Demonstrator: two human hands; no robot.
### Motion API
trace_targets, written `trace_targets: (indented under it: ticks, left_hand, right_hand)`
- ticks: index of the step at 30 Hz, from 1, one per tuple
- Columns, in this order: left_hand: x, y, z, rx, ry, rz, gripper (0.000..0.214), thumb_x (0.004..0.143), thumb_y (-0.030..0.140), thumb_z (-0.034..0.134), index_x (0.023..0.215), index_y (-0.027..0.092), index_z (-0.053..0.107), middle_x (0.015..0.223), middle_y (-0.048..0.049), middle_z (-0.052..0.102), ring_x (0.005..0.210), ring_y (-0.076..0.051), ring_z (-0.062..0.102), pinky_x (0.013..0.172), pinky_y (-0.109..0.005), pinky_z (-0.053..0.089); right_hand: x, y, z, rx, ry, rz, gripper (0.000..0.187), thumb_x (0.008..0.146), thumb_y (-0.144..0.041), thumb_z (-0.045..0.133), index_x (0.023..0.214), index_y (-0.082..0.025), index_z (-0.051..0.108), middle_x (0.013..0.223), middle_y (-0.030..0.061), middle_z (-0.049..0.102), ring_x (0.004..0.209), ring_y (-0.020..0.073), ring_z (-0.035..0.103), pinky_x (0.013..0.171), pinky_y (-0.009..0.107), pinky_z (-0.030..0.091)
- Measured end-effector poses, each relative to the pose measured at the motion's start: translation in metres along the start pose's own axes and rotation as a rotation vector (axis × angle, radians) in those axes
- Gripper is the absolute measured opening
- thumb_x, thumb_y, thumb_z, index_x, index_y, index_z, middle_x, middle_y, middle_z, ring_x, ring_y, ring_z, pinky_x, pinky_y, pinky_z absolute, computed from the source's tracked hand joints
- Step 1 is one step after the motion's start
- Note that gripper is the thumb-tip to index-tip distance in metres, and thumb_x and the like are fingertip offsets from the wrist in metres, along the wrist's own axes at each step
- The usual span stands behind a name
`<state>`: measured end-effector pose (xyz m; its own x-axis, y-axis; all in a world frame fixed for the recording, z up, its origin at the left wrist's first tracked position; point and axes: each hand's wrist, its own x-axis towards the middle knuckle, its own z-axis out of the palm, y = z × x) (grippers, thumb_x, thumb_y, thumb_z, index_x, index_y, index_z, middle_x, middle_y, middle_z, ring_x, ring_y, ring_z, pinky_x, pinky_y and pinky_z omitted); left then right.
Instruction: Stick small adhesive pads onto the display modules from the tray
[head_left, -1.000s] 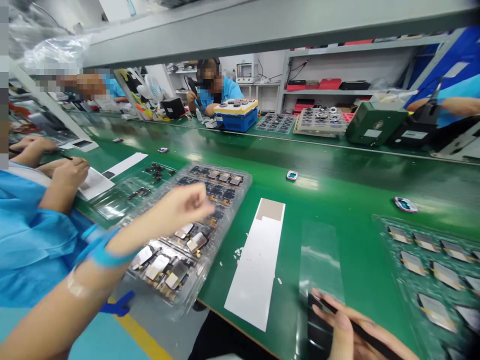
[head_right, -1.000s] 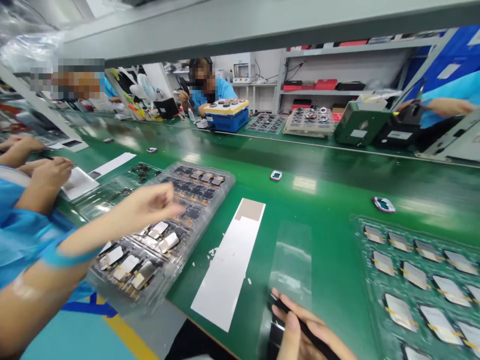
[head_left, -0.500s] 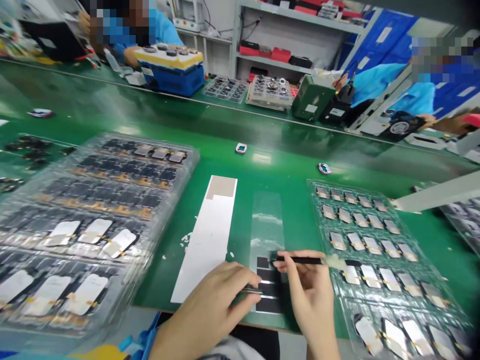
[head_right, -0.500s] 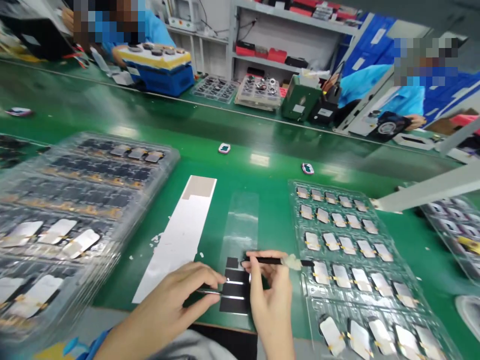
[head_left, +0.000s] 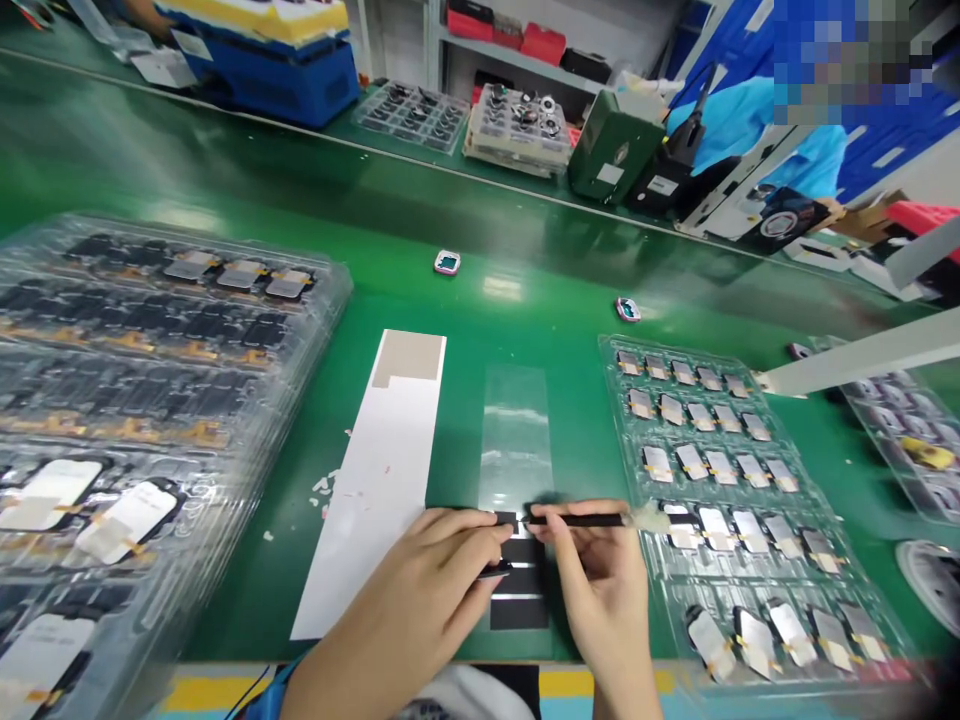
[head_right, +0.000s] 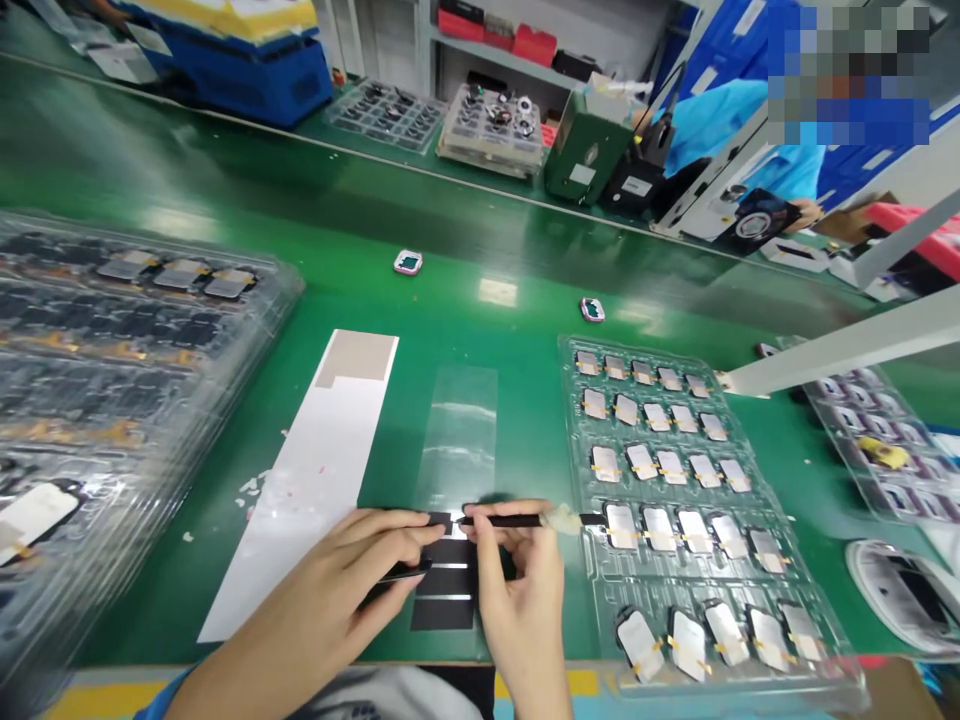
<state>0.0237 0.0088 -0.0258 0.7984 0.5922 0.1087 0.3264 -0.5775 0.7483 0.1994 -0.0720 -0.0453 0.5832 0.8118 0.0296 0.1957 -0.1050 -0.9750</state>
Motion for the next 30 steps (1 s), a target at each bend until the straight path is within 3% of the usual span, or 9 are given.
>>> trace_targets:
  ticks: [4, 10, 13, 17, 23, 27, 30]
  left_hand:
    - [0.001, 0.0, 0.0, -0.026, 0.004, -0.01, 0.018, 0.096, 0.01, 0.051, 0.106, 0.024, 0.055, 0.119, -0.004, 0.067, 0.112, -0.024, 0.061, 0.091, -0.039, 0.053]
    - [0.001, 0.004, -0.005, -0.151, 0.022, -0.104, 0.011, 0.098, 0.015, 0.049, 0.102, 0.024, 0.054, 0.113, -0.0038, 0.066, 0.11, -0.022, 0.062, 0.092, -0.037, 0.051]
    - [0.001, 0.006, -0.009, -0.299, 0.068, -0.213, 0.007, 0.1, 0.021, 0.047, 0.099, 0.023, 0.054, 0.101, -0.0024, 0.068, 0.096, -0.018, 0.066, 0.083, -0.03, 0.052]
    - [0.001, 0.009, -0.015, -0.45, 0.127, -0.304, 0.012, 0.097, 0.025, 0.052, 0.086, 0.022, 0.051, 0.08, 0.0011, 0.068, 0.074, -0.015, 0.066, 0.064, -0.023, 0.049]
    - [0.004, 0.013, -0.021, -0.573, 0.155, -0.31, 0.01, 0.097, 0.027, 0.056, 0.09, 0.022, 0.062, 0.08, 0.0011, 0.071, 0.078, -0.015, 0.069, 0.072, -0.022, 0.051]
    - [0.006, 0.011, -0.017, -0.58, 0.359, -0.221, 0.006, 0.09, 0.021, 0.065, 0.087, 0.023, 0.07, 0.094, -0.0026, 0.07, 0.088, -0.016, 0.067, 0.078, -0.024, 0.051]
    - [0.008, 0.009, -0.013, -0.613, 0.463, -0.199, 0.004, 0.082, 0.019, 0.073, 0.08, 0.022, 0.072, 0.08, -0.0011, 0.066, 0.074, -0.015, 0.062, 0.068, -0.023, 0.05]
  right_hand:
    - [0.0, 0.0, 0.002, 0.006, 0.005, 0.017, 0.015, 0.091, -0.029, 0.066, 0.099, -0.023, 0.055, 0.092, 0.004, 0.073, 0.076, 0.015, 0.074, 0.072, 0.027, 0.063]
    - [0.003, -0.005, 0.002, 0.102, 0.113, 0.009, 0.019, 0.09, -0.027, 0.067, 0.099, -0.023, 0.051, 0.085, 0.0039, 0.075, 0.066, 0.0166, 0.075, 0.061, 0.027, 0.064]
    - [0.004, -0.016, 0.001, 0.164, 0.15, -0.102, 0.018, 0.09, -0.021, 0.066, 0.099, -0.023, 0.05, 0.086, 0.0046, 0.076, 0.063, 0.0181, 0.075, 0.057, 0.028, 0.064]
    - [-0.002, -0.043, 0.009, 0.295, 0.203, -0.269, 0.017, 0.09, -0.01, 0.061, 0.096, -0.023, 0.052, 0.079, 0.0006, 0.073, 0.073, 0.0193, 0.076, 0.063, 0.032, 0.066]
    - [-0.014, -0.064, 0.037, 0.354, 0.209, -0.424, 0.024, 0.091, -0.004, 0.054, 0.102, -0.024, 0.05, 0.084, 0.0015, 0.074, 0.079, 0.02, 0.076, 0.073, 0.04, 0.067]
    - [-0.016, -0.055, 0.043, 0.417, 0.261, -0.334, 0.019, 0.092, -0.007, 0.055, 0.1, -0.024, 0.05, 0.083, 0.0013, 0.074, 0.08, 0.0199, 0.077, 0.068, 0.034, 0.067]
    - [-0.017, -0.045, 0.039, 0.486, 0.196, -0.187, 0.015, 0.094, -0.012, 0.057, 0.099, -0.024, 0.051, 0.086, 0.0002, 0.074, 0.08, 0.0186, 0.077, 0.066, 0.029, 0.066]
